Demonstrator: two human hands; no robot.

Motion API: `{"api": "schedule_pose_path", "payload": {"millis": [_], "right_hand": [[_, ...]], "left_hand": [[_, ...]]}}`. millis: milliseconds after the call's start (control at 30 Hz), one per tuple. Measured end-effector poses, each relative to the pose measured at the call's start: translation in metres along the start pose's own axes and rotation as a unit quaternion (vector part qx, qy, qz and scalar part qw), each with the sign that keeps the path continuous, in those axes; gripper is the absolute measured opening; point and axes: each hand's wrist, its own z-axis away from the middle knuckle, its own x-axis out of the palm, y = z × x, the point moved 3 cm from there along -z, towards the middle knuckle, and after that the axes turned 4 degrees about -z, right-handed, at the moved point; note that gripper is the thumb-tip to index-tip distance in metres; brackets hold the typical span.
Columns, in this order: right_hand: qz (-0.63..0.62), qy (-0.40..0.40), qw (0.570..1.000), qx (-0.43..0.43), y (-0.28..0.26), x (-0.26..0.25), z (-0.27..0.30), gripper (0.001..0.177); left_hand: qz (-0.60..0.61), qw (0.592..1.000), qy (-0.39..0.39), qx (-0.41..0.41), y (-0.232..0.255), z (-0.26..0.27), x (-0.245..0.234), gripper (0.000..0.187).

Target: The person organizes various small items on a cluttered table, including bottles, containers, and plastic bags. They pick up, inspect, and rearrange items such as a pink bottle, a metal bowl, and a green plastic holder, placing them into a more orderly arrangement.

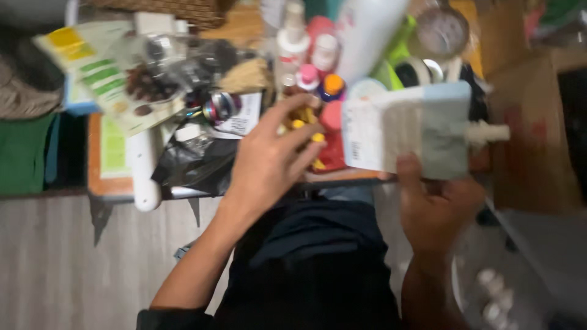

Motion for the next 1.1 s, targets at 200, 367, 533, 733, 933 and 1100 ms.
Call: {"api": "schedule_pose_path", "payload": {"millis": [200, 367, 533, 733, 933, 1100], "right_hand": [[-0.073, 0.000, 0.996, 0.048, 0.008, -0.008, 0.002, 0.010], [-0.123, 0.133, 0.983, 0.006, 0.022, -0.039, -0.011, 0.015], [-0.090, 0.105, 0.990, -0.025, 0.038, -0.059, -0.028, 0.013], [0.007, 0.032, 0.999, -0.008, 0.044, -0.052, -0.035, 0.011], [-0.003, 0.005, 0.997, -0.082, 0.043, -0.038, -0.085, 0.015], [-0.050, -0.021, 0.998, -0.023, 0.056, -0.020, -0.099, 0.014]], "left_hand": [[-0.050, 0.998, 0.024, -0.014, 0.013, -0.003, 0.006, 0.021], [-0.051, 0.996, -0.014, -0.071, 0.015, -0.011, 0.009, 0.020], [-0.101, 0.994, -0.003, -0.042, 0.022, -0.012, 0.013, 0.020], [-0.094, 0.994, 0.013, -0.053, 0.023, -0.008, 0.018, 0.025], [-0.060, 0.997, 0.026, -0.032, 0.024, 0.000, 0.020, 0.036], [-0.020, 0.995, 0.054, -0.078, 0.018, 0.021, 0.014, 0.035]]}}
